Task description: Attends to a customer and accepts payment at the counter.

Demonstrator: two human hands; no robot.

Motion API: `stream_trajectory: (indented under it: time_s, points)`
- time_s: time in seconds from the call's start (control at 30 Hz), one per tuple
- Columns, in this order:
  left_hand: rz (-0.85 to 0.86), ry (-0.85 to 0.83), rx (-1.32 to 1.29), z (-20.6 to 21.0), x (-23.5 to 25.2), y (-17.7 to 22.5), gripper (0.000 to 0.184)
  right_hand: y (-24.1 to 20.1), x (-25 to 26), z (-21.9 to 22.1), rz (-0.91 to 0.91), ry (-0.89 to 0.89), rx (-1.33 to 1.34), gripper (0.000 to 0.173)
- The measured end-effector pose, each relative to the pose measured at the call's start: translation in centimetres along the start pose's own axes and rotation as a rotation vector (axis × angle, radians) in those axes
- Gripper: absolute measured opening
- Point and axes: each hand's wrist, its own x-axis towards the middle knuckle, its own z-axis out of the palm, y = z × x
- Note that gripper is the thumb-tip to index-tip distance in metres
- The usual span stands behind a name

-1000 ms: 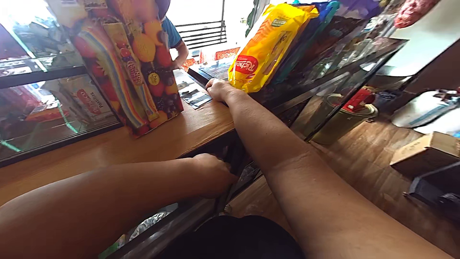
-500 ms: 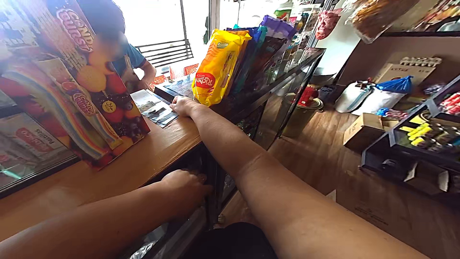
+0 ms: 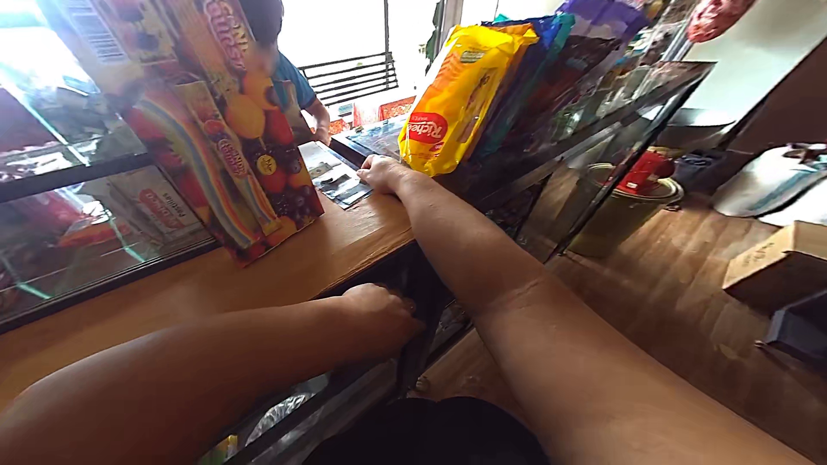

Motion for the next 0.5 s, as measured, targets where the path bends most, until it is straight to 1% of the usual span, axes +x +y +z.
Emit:
stream_trajectory:
  time_s: [0.27,0.33,0.5]
  points:
    - [0.012,-0.005,-0.003,-0.23,0.02,-0.01,0.048,-0.33,-0.5,-0.5,0.019,-0.021,-0.033,0.044]
    - [0.016,0.009,-0.009,-0.16,-0.01,-0.1,0.047,-0.24,-0.33,-0.44,0.016,-0.014,-0.038,0.044]
    - [0.018,0.045,-0.028,0.06,0.12,-0.2,0.052,-0.2,-0.61,-0.48,0.008,-0.008,-0.031,0.044]
